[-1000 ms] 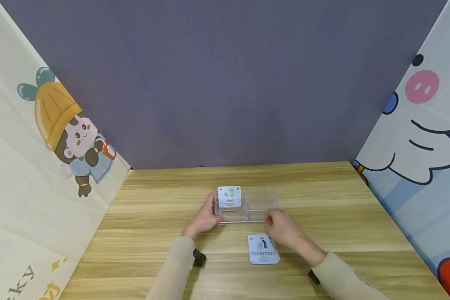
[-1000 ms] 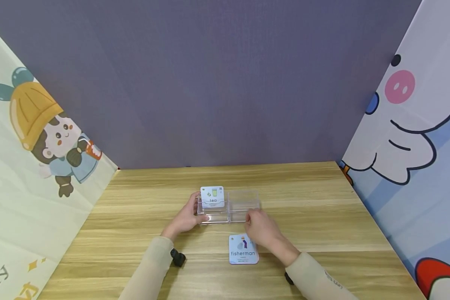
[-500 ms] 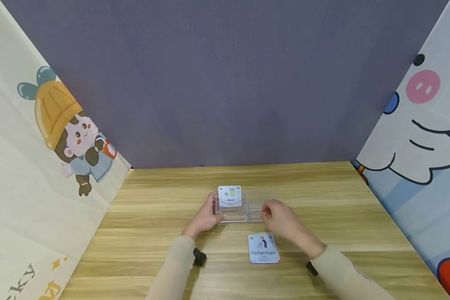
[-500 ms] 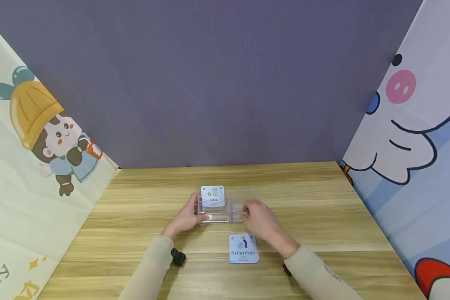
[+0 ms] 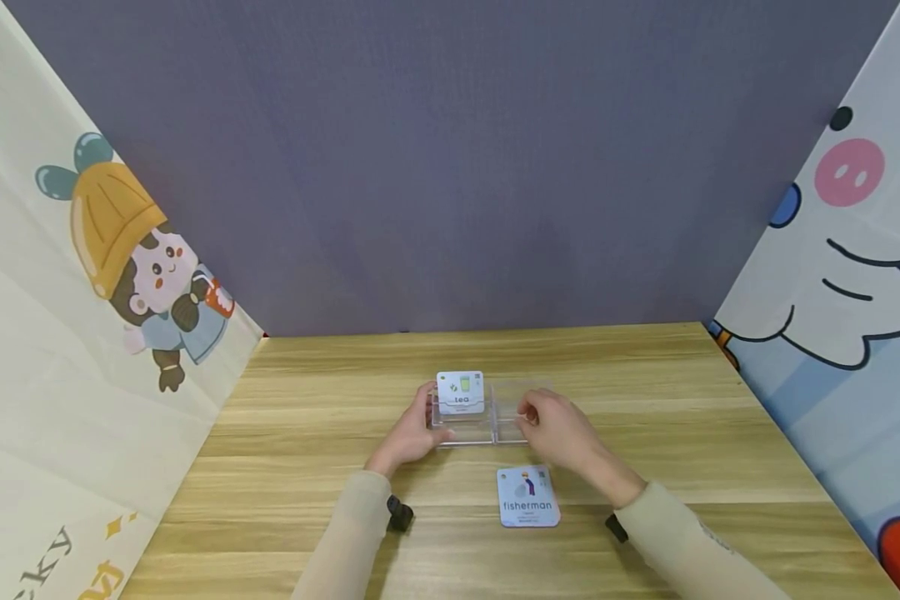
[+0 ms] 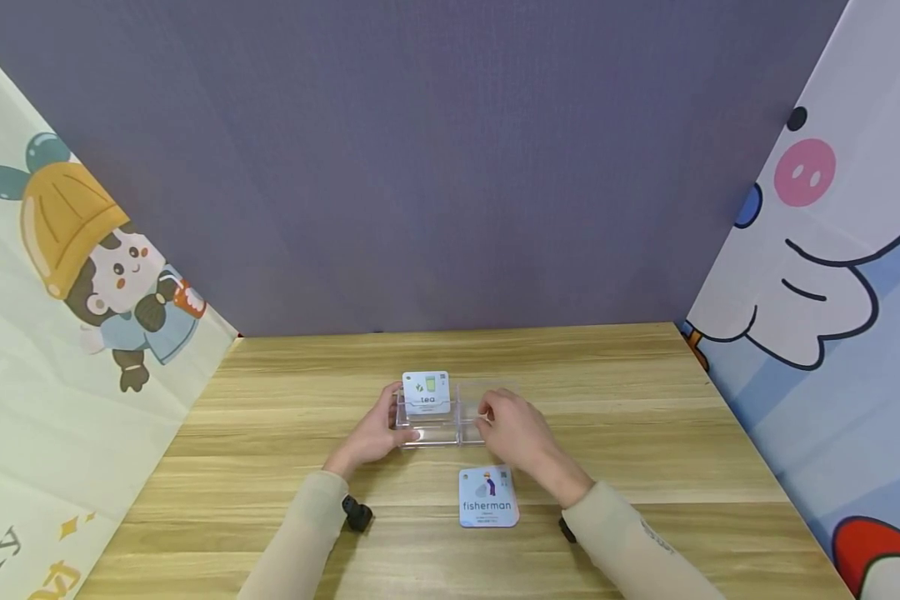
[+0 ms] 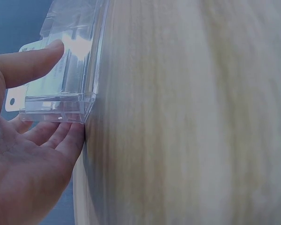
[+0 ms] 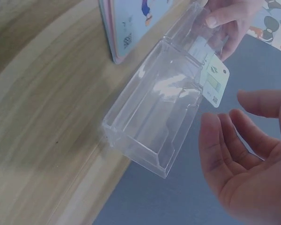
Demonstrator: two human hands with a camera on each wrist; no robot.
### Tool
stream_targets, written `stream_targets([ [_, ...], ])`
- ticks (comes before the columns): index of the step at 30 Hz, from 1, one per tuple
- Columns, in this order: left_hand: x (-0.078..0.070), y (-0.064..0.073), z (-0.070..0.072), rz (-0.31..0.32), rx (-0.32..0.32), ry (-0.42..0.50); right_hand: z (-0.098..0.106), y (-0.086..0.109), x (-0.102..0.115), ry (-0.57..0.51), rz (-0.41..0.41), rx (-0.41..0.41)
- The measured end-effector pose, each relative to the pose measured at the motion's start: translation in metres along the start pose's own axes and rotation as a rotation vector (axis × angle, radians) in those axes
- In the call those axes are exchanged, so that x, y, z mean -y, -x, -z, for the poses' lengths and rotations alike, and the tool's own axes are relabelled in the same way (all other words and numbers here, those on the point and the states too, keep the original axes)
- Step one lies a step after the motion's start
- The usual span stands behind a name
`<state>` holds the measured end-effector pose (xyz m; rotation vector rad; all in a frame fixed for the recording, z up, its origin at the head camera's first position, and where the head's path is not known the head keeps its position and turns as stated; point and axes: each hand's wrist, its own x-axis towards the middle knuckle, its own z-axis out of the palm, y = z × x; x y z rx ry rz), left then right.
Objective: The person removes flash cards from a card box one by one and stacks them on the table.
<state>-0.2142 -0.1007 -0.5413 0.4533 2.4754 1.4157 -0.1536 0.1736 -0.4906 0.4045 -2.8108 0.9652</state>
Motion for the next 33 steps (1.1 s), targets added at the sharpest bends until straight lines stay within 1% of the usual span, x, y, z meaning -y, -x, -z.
stream_targets([
  [7,0.000,-0.001,-0.001,0.000,-0.001,-0.015,0.001,-0.005,0.002,-0.006,0.017,-0.004],
  [11,0.000,-0.001,-0.001,-0.012,-0.005,-0.022,0.001,-0.007,0.003,-0.002,0.020,-0.010],
  [20,0.001,-0.002,-0.003,-0.020,-0.014,0.001,0.002,-0.011,0.008,0.024,0.043,-0.039],
  [25,0.002,-0.002,-0.003,-0.030,-0.013,0.000,0.002,-0.014,0.010,0.007,0.056,-0.058],
  [33,0.000,-0.001,-0.002,-0.007,-0.010,-0.008,0.001,-0.018,0.015,-0.005,0.035,-0.070],
])
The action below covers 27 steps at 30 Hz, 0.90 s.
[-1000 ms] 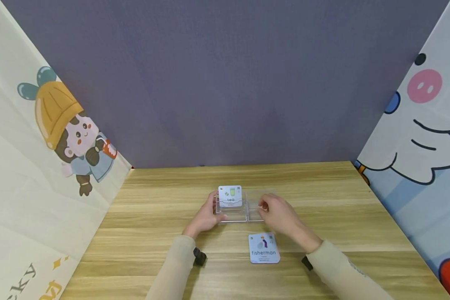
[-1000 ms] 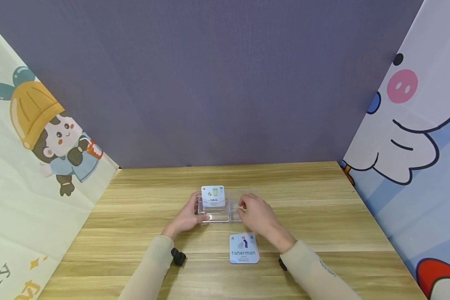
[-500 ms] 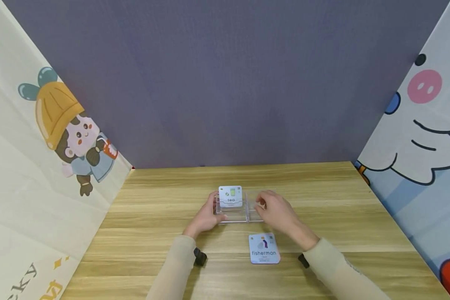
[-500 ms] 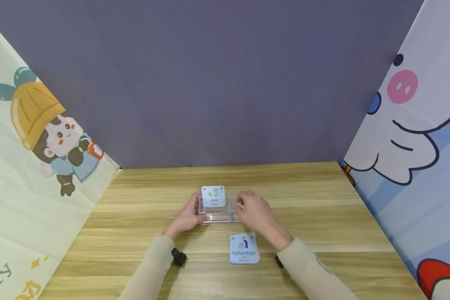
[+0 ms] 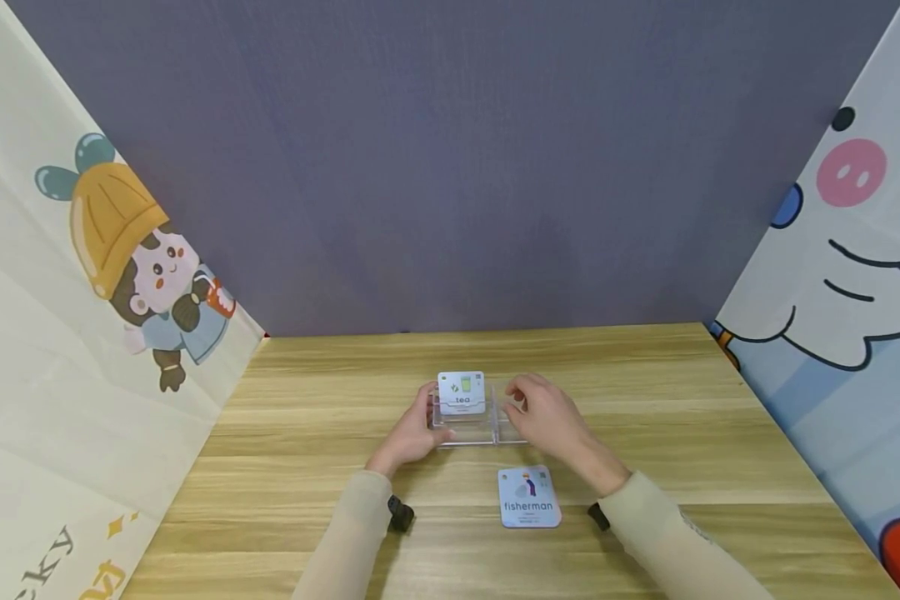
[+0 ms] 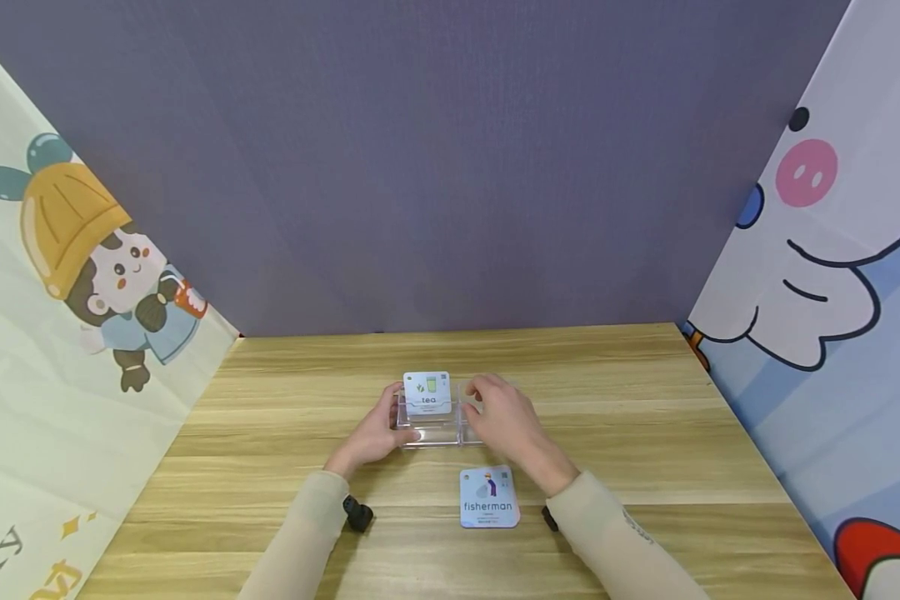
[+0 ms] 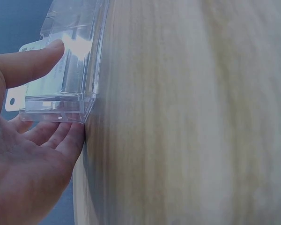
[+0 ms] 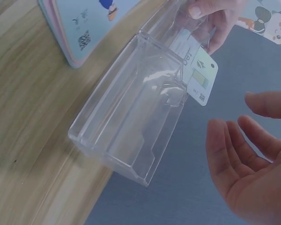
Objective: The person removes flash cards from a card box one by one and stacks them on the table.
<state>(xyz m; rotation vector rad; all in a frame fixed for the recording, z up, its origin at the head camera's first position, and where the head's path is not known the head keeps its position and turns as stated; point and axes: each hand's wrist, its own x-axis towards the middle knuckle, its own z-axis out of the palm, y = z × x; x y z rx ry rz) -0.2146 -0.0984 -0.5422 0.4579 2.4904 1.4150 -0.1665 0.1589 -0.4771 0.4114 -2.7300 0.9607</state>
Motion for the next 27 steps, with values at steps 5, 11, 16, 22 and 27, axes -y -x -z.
stream_targets([
  [5,-0.001,0.000,0.000,0.008,0.000,0.000,0.000,-0.001,0.003,-0.009,-0.004,-0.008],
  [11,-0.002,0.001,0.001,0.010,0.002,-0.013,-0.002,-0.004,0.006,-0.015,-0.007,-0.031],
  [16,-0.004,0.001,0.001,0.022,0.006,-0.018,-0.005,-0.005,0.006,-0.030,-0.015,-0.057],
  [22,-0.005,0.003,0.002,0.023,0.007,-0.008,-0.007,-0.009,0.006,-0.051,-0.013,-0.074],
  [27,-0.004,0.002,0.001,0.022,0.008,-0.003,-0.008,-0.012,0.007,-0.068,-0.009,-0.089],
])
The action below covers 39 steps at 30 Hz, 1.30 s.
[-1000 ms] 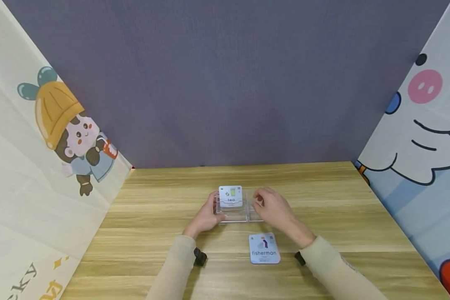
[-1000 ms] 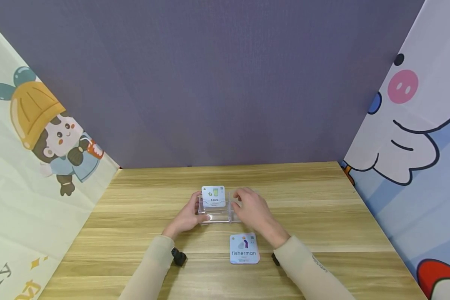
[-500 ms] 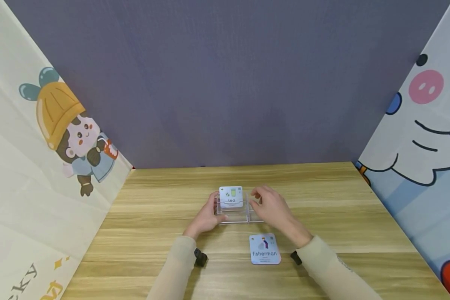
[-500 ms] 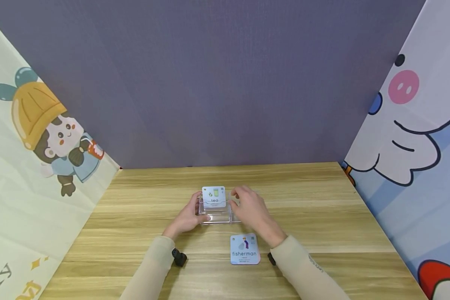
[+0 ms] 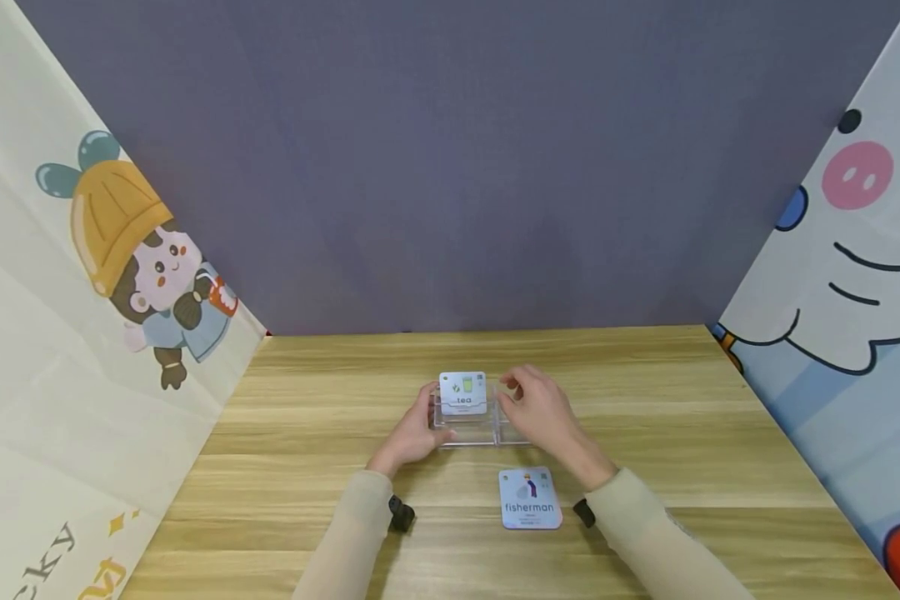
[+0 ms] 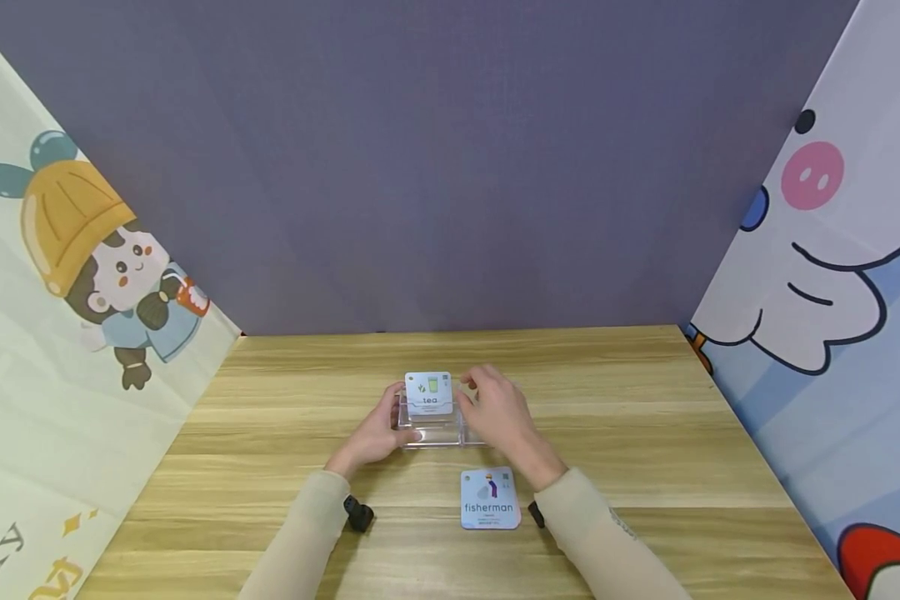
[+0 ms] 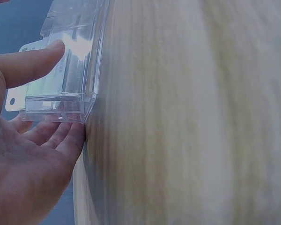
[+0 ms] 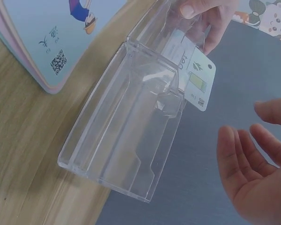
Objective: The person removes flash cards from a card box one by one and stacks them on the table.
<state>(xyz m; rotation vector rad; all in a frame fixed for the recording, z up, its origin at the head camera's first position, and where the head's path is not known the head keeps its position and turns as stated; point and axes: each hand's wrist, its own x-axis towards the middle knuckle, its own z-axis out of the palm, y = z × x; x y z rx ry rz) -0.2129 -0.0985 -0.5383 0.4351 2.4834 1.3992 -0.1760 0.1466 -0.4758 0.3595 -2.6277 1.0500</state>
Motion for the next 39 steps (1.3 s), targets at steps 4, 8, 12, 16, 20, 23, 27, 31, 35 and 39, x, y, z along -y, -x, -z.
stream_targets([
  [4,0.000,0.000,0.000,0.002,0.004,0.005,-0.002,-0.002,0.000,-0.015,0.002,-0.017],
  [8,0.000,0.000,0.001,0.004,0.003,0.004,-0.005,-0.005,-0.001,-0.044,0.006,-0.040],
  [12,0.000,0.001,0.001,-0.001,0.001,-0.004,-0.007,-0.007,-0.003,-0.068,0.007,-0.062],
  [16,0.000,0.001,0.001,-0.002,0.001,-0.004,-0.008,-0.009,-0.002,-0.085,0.001,-0.070],
  [20,-0.001,0.001,0.001,0.003,0.002,-0.005,-0.010,-0.011,-0.003,-0.089,-0.011,-0.062],
  [23,-0.002,0.002,0.001,0.005,0.002,-0.004,-0.011,-0.013,-0.003,-0.096,-0.018,-0.056],
  [27,-0.002,0.003,0.001,0.004,0.000,0.008,-0.012,-0.016,-0.004,-0.092,-0.023,-0.060],
  [31,-0.003,0.003,0.001,0.005,-0.002,0.015,-0.013,-0.020,-0.004,-0.086,-0.018,-0.068],
  [35,-0.002,0.003,0.001,0.000,-0.001,0.010,-0.014,-0.022,-0.003,-0.089,-0.016,-0.056],
  [39,-0.001,0.003,0.001,-0.006,0.001,0.018,-0.015,-0.025,-0.002,-0.099,-0.030,-0.048],
])
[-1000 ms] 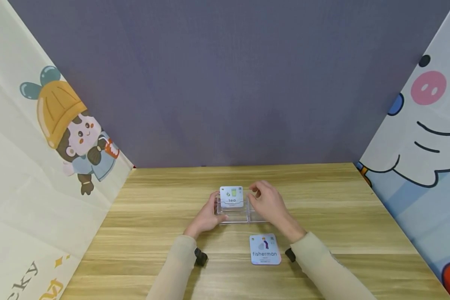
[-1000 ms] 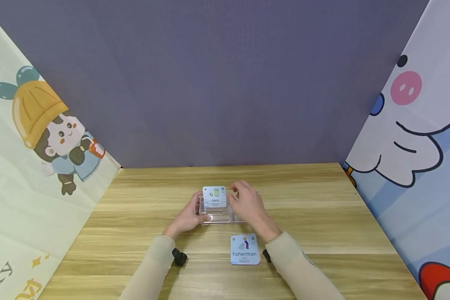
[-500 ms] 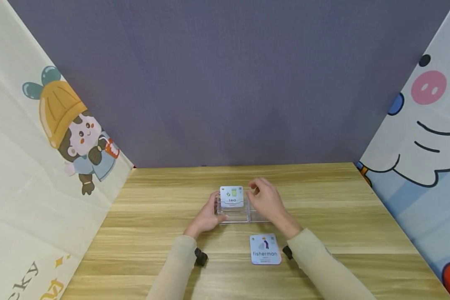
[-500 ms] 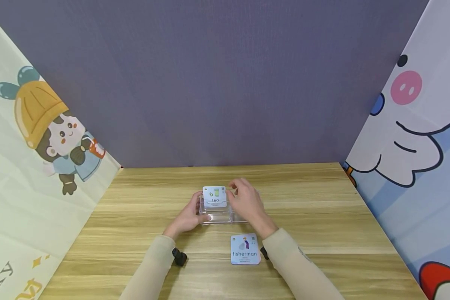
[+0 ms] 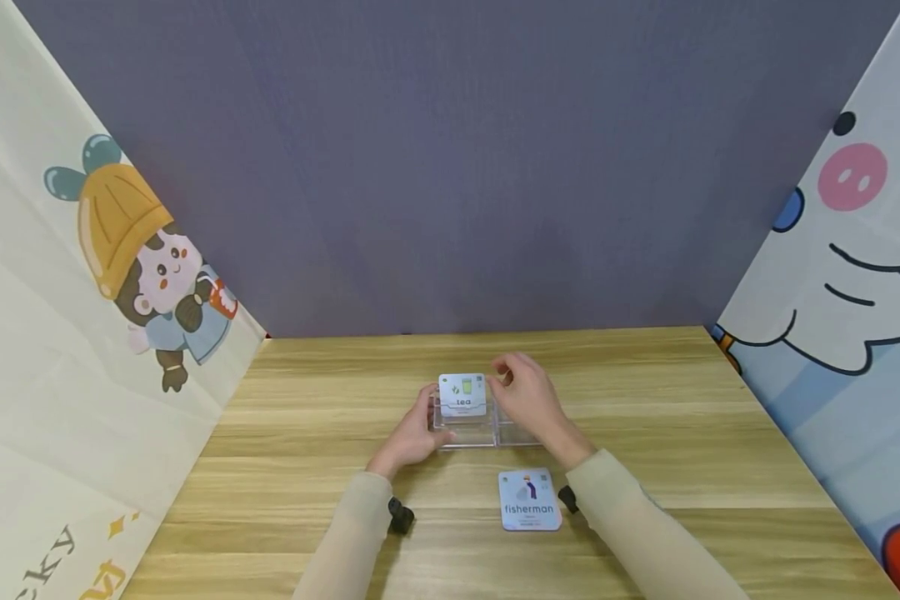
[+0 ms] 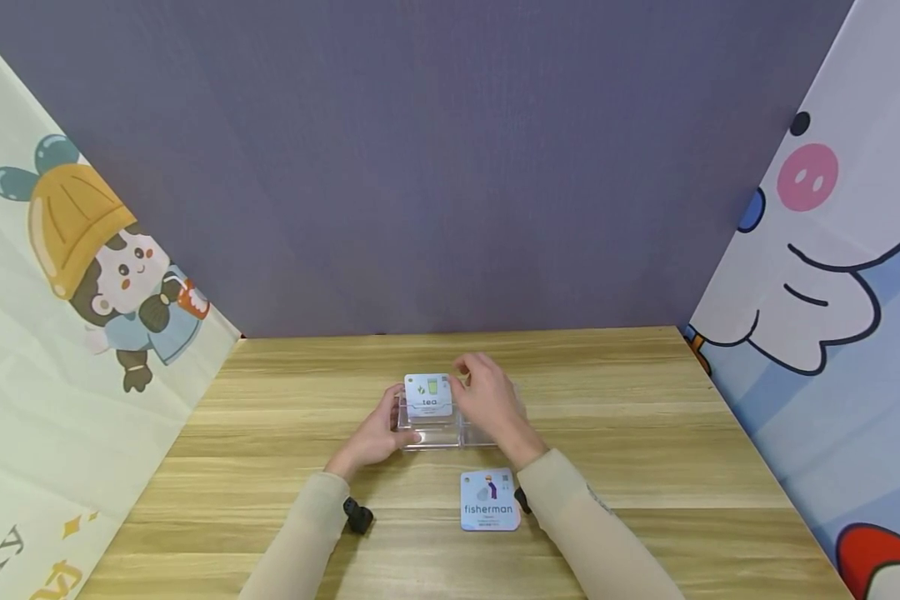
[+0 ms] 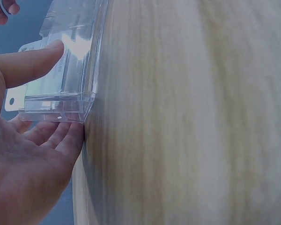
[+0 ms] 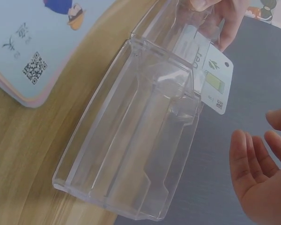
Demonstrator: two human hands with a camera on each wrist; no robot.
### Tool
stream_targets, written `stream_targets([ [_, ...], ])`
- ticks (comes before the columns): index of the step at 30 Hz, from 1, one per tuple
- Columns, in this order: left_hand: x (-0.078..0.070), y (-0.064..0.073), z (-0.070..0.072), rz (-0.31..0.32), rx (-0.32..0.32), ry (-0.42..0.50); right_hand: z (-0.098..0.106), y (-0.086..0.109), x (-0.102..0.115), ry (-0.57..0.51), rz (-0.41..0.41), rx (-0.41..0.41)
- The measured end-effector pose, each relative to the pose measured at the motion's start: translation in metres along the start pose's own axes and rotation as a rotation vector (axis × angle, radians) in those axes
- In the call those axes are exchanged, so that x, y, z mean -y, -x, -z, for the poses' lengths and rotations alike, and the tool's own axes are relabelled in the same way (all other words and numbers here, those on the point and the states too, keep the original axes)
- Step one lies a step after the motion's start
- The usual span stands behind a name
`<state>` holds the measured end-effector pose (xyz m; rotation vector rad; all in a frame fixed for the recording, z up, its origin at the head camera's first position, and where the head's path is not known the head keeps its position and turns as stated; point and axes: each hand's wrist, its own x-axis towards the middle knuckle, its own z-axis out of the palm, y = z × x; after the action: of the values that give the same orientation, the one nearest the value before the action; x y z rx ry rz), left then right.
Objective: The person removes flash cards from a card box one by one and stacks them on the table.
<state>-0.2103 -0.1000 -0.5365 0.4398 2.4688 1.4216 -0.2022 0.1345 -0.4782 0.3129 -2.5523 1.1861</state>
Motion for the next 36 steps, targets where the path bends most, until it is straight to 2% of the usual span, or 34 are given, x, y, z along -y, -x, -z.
stream_targets([
  [16,0.003,-0.001,0.001,-0.019,0.003,0.013,-0.011,-0.014,-0.005,-0.017,-0.045,0.002],
  [27,0.004,-0.002,0.000,-0.024,-0.004,-0.015,-0.022,-0.018,-0.009,-0.063,-0.055,0.018],
  [36,0.004,-0.002,-0.001,-0.017,-0.002,-0.003,-0.028,-0.019,-0.010,-0.061,-0.073,0.018],
])
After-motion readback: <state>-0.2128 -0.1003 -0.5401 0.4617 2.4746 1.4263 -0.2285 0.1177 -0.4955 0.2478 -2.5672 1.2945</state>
